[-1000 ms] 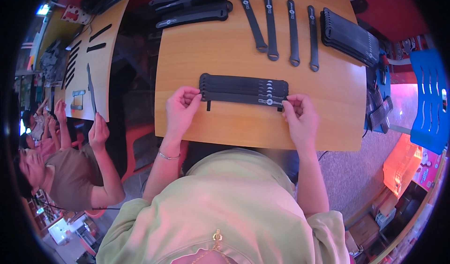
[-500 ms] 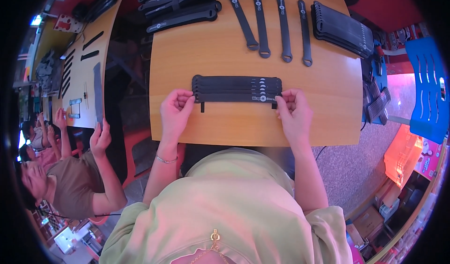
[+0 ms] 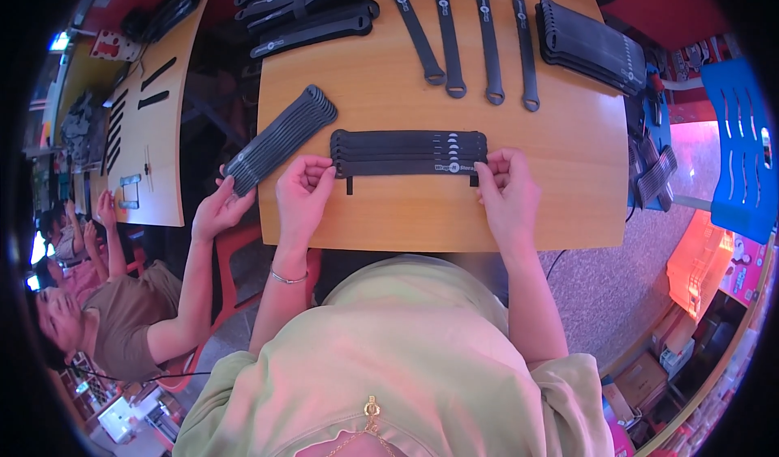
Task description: Organizing and packing black elastic straps into a specialized pouch.
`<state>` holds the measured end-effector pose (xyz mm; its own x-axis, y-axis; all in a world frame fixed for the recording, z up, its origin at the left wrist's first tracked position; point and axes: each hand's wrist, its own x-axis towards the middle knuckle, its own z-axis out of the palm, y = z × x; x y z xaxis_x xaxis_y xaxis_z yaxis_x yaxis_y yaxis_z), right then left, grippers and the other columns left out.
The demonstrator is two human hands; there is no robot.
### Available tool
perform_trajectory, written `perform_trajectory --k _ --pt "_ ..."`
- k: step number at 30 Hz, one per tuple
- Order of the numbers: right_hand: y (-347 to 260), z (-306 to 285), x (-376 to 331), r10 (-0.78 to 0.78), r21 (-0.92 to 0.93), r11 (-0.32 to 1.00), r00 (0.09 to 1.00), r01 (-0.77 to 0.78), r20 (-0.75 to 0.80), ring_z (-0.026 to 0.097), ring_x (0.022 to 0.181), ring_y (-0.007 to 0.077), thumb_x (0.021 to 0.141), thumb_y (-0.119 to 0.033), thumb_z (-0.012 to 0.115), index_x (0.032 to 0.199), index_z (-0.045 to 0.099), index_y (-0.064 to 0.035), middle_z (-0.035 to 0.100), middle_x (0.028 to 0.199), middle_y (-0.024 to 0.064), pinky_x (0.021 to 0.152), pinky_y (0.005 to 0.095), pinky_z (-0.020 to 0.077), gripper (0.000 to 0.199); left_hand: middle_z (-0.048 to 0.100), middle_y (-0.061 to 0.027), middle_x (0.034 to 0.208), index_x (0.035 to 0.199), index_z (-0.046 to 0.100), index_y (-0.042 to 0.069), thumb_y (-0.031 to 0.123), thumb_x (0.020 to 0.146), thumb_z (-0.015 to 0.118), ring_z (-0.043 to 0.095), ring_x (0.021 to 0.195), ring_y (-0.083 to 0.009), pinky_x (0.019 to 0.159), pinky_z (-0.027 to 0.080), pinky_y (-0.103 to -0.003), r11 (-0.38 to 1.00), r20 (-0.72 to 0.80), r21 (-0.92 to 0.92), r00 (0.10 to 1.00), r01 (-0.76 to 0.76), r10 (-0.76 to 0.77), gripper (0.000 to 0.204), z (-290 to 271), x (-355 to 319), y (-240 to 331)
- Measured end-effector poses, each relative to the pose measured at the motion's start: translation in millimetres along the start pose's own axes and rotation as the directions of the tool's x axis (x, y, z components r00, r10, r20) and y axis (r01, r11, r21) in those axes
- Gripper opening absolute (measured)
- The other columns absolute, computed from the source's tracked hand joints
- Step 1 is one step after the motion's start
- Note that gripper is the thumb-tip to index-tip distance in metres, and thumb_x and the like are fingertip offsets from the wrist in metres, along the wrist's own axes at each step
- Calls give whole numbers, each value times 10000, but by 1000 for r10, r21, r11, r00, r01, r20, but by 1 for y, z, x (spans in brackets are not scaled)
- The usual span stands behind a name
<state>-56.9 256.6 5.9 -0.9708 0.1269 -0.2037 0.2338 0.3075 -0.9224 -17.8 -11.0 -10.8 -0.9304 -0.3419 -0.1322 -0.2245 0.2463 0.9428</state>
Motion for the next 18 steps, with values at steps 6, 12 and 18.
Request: perform_trajectory --k 6,12,18 --pt "3 0 0 -25 -30 999 1000 25 -5 513 566 38 858 -4 627 975 503 -17 552 774 18 473 174 410 172 598 18 701 891 631 -2 -28 809 642 489 596 -19 526 396 -159 1000 -10 -14 1000 -4 3 86 1 0 0" --pt "2 1 -1 -31 -46 998 999 30 -16 515 569 40 856 -6 630 973 505 -17 557 777 20 477 174 416 172 596 18 698 890 631 -2 -20 810 645 485 593 -22 527 395 -164 1000 -17 -8 1000 1 -1 83 2 0 0" --pt "3 1 -1 -53 -62 997 998 51 -21 551 563 69 847 -16 640 979 521 -4 587 758 50 477 209 458 179 596 15 696 889 629 -1 -18 810 646 485 590 -26 528 396 -166 1000 -30 5 999 -9 9 83 2 1 -1"
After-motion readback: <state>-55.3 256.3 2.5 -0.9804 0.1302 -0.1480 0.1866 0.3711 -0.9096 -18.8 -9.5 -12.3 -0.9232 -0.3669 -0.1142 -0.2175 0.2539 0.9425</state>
